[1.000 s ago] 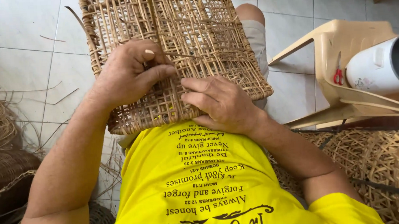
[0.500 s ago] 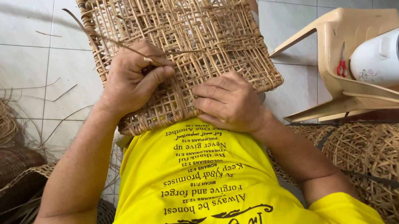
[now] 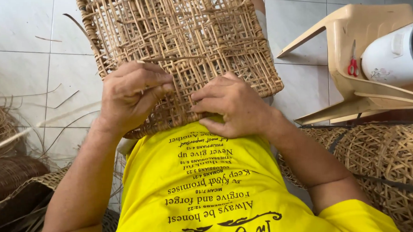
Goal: Weaving a wicker frame by manually threading and tying strands of material to create a dense mesh.
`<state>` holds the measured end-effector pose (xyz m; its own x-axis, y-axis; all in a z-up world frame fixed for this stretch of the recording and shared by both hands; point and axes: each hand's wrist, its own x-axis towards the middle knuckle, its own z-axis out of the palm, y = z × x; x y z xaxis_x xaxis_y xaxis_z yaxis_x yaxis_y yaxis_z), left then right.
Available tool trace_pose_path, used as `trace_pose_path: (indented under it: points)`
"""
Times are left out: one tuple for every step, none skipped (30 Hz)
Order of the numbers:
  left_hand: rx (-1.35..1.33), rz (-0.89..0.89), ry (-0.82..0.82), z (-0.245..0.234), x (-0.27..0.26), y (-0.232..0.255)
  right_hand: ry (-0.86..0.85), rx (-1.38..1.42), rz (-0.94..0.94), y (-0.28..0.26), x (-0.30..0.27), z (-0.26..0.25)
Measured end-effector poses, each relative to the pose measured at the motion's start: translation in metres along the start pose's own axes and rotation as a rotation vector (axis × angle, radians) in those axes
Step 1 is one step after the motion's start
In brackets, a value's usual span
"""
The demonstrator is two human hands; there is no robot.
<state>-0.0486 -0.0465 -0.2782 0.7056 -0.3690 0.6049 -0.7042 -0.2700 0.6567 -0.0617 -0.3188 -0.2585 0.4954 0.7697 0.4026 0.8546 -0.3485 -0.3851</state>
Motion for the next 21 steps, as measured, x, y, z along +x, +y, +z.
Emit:
trace_pose_path:
  points:
    - [-0.002, -0.002, -0.001, 0.002, -0.004, -0.009, -0.001, 0.001, 0.003, 0.007, -0.003, 0.006]
    - [-0.064, -0.019, 0.043, 0.004, -0.007, -0.019, 0.011, 0.105, 0.078, 0.014, -0.005, 0.012]
    - [-0.125, -0.037, 0.087, 0.006, -0.011, -0.028, 0.022, 0.209, 0.153, 0.021, -0.008, 0.018]
    - [-0.126, -0.035, 0.089, 0.008, -0.01, -0.029, 0.021, 0.206, 0.152, 0.026, -0.004, 0.015]
    - [-0.168, -0.058, 0.087, 0.01, -0.009, -0.03, 0.013, 0.267, 0.178, 0.031, -0.001, 0.011]
    - [-0.209, -0.083, 0.084, 0.012, -0.009, -0.03, 0.003, 0.33, 0.205, 0.036, 0.002, 0.008]
    - [-0.209, -0.084, 0.085, 0.012, -0.01, -0.029, 0.003, 0.331, 0.205, 0.035, 0.008, 0.003]
    - [-0.219, -0.099, 0.08, 0.011, -0.01, -0.028, -0.015, 0.332, 0.223, 0.034, 0.016, -0.002]
    - [-0.229, -0.115, 0.075, 0.01, -0.011, -0.027, -0.033, 0.334, 0.241, 0.034, 0.023, -0.008]
    - [-0.227, -0.112, 0.078, 0.011, -0.013, -0.026, -0.034, 0.332, 0.237, 0.036, 0.029, -0.007]
    - [-0.252, -0.132, 0.082, 0.011, -0.014, -0.026, -0.059, 0.234, 0.206, 0.038, 0.035, -0.007]
    - [-0.28, -0.152, 0.086, 0.012, -0.015, -0.026, -0.084, 0.136, 0.176, 0.04, 0.041, -0.007]
    - [-0.28, -0.15, 0.089, 0.011, -0.014, -0.025, -0.085, 0.134, 0.174, 0.044, 0.045, -0.004]
    - [-0.262, -0.165, 0.083, 0.01, -0.014, -0.023, -0.096, 0.105, 0.178, 0.047, 0.048, -0.002]
    - [-0.244, -0.18, 0.077, 0.009, -0.013, -0.021, -0.107, 0.077, 0.182, 0.051, 0.052, 0.001]
    - [-0.243, -0.181, 0.081, 0.009, -0.013, -0.021, -0.111, 0.076, 0.18, 0.05, 0.054, 0.0]
    - [-0.232, -0.172, 0.08, 0.009, -0.013, -0.022, -0.092, 0.065, 0.176, 0.05, 0.057, 0.0]
    - [-0.221, -0.166, 0.078, 0.009, -0.014, -0.023, -0.073, 0.058, 0.174, 0.048, 0.058, 0.0]
    - [-0.221, -0.171, 0.08, 0.008, -0.013, -0.022, -0.078, 0.061, 0.174, 0.048, 0.058, 0.002]
    - [-0.202, -0.163, 0.067, 0.007, -0.01, -0.022, -0.052, 0.077, 0.188, 0.048, 0.058, 0.002]
    - [-0.182, -0.156, 0.054, 0.007, -0.008, -0.022, -0.026, 0.093, 0.203, 0.048, 0.058, 0.003]
